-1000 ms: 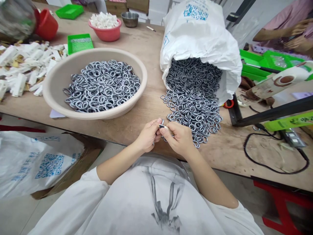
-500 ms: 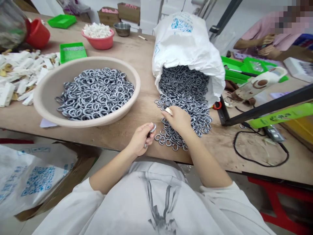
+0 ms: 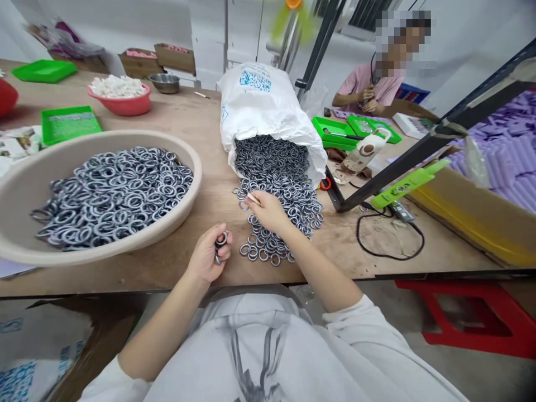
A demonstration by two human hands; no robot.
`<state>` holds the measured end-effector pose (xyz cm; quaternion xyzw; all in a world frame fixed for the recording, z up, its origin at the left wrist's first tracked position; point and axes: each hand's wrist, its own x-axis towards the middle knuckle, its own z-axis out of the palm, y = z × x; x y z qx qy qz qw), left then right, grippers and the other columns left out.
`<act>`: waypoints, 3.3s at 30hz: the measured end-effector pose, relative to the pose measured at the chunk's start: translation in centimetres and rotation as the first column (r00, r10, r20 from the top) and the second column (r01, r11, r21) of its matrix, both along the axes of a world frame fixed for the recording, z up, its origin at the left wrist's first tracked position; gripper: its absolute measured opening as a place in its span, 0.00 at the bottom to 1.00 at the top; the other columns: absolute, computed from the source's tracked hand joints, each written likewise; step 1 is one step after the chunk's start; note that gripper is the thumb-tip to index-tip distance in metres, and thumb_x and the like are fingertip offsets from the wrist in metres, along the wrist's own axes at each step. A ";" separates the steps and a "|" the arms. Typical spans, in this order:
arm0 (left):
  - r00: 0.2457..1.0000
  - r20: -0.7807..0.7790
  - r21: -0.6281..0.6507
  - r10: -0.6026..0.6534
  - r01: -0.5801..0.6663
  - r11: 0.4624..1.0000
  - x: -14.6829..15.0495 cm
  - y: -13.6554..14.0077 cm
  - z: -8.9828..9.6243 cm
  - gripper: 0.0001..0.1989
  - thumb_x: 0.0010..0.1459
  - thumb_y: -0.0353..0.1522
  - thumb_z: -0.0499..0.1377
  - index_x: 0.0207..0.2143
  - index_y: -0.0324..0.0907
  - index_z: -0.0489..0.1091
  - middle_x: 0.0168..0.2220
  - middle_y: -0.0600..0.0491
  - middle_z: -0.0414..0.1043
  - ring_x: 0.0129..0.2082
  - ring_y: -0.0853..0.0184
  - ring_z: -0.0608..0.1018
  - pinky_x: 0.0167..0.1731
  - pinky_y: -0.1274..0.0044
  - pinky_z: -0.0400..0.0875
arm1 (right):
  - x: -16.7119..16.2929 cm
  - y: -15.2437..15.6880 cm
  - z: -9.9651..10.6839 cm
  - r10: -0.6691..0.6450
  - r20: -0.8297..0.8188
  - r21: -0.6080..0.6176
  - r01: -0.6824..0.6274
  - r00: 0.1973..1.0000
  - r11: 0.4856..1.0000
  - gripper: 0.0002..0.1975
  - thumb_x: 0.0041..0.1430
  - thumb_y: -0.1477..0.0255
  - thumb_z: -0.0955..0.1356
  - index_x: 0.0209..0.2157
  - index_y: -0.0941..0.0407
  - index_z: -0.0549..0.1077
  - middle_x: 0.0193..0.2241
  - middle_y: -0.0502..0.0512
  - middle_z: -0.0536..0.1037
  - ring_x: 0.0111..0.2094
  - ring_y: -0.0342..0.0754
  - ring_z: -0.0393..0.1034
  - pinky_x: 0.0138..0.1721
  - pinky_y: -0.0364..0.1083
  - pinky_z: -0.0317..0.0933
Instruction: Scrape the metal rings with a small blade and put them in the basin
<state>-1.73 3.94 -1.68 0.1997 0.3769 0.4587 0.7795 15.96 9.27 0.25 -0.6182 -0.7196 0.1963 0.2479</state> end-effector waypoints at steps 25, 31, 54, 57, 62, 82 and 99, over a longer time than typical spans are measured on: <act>0.978 -0.151 0.115 -0.146 0.164 0.980 1.7 -1.6 0.4 0.24 0.45 0.46 0.70 0.27 0.40 0.61 0.21 0.63 0.57 0.13 0.83 0.53 0.13 0.87 0.45 | -1.7 -6.3 -1.9 0.120 -0.598 0.141 -0.043 0.792 0.989 0.11 0.54 0.62 0.73 0.36 0.54 0.76 0.35 0.51 0.77 0.38 0.47 0.70 0.43 0.47 0.63; 0.974 -0.165 0.128 -0.156 0.179 0.976 2.0 -1.8 0.6 0.24 0.45 0.47 0.69 0.28 0.40 0.62 0.20 0.63 0.57 0.14 0.82 0.52 0.13 0.87 0.45 | -2.0 -6.7 -2.2 0.109 -0.618 0.148 -0.021 0.778 0.989 0.11 0.55 0.61 0.73 0.35 0.54 0.76 0.33 0.50 0.75 0.36 0.47 0.70 0.40 0.46 0.63; 0.986 -0.122 0.160 -0.114 0.133 0.978 2.6 -1.4 0.4 0.19 0.52 0.44 0.63 0.25 0.41 0.59 0.19 0.62 0.55 0.13 0.82 0.51 0.13 0.86 0.41 | -0.2 -7.0 -2.0 0.087 -0.482 0.133 -0.025 0.872 0.991 0.19 0.67 0.56 0.62 0.28 0.54 0.68 0.19 0.45 0.63 0.22 0.42 0.57 0.26 0.42 0.51; 0.990 -0.110 0.154 -0.088 0.105 0.983 2.6 -1.5 0.4 0.17 0.51 0.41 0.63 0.25 0.41 0.58 0.18 0.63 0.54 0.13 0.82 0.51 0.13 0.86 0.41 | -0.2 -7.9 -1.6 0.168 -0.248 0.220 -0.114 0.954 0.969 0.20 0.68 0.57 0.62 0.25 0.54 0.67 0.20 0.46 0.65 0.22 0.41 0.57 0.26 0.43 0.49; 0.989 -0.117 0.145 -0.085 0.102 0.984 2.8 -1.6 0.5 0.14 0.48 0.37 0.61 0.25 0.42 0.58 0.18 0.64 0.54 0.12 0.82 0.51 0.13 0.86 0.42 | -0.7 -8.3 -1.7 0.189 -0.085 0.314 -0.153 0.978 0.937 0.21 0.69 0.58 0.61 0.24 0.55 0.66 0.21 0.48 0.67 0.23 0.41 0.58 0.27 0.43 0.48; 0.965 -0.105 0.188 -0.240 0.256 0.948 2.2 -2.5 0.2 0.21 0.48 0.44 0.66 0.22 0.41 0.58 0.17 0.63 0.54 0.13 0.82 0.52 0.13 0.86 0.42 | 1.3 -5.8 -2.0 -0.055 -0.094 0.071 0.061 0.994 0.996 0.25 0.68 0.55 0.58 0.22 0.54 0.64 0.17 0.46 0.63 0.21 0.42 0.58 0.26 0.42 0.46; 0.992 -0.064 0.044 -0.105 0.108 0.993 0.3 -0.4 -0.5 0.12 0.43 0.35 0.65 0.29 0.39 0.67 0.21 0.57 0.69 0.11 0.81 0.57 0.10 0.85 0.47 | -0.4 2.8 0.0 -0.018 0.462 -0.099 0.071 0.887 0.992 0.14 0.66 0.70 0.63 0.44 0.61 0.77 0.46 0.69 0.79 0.47 0.56 0.75 0.46 0.49 0.64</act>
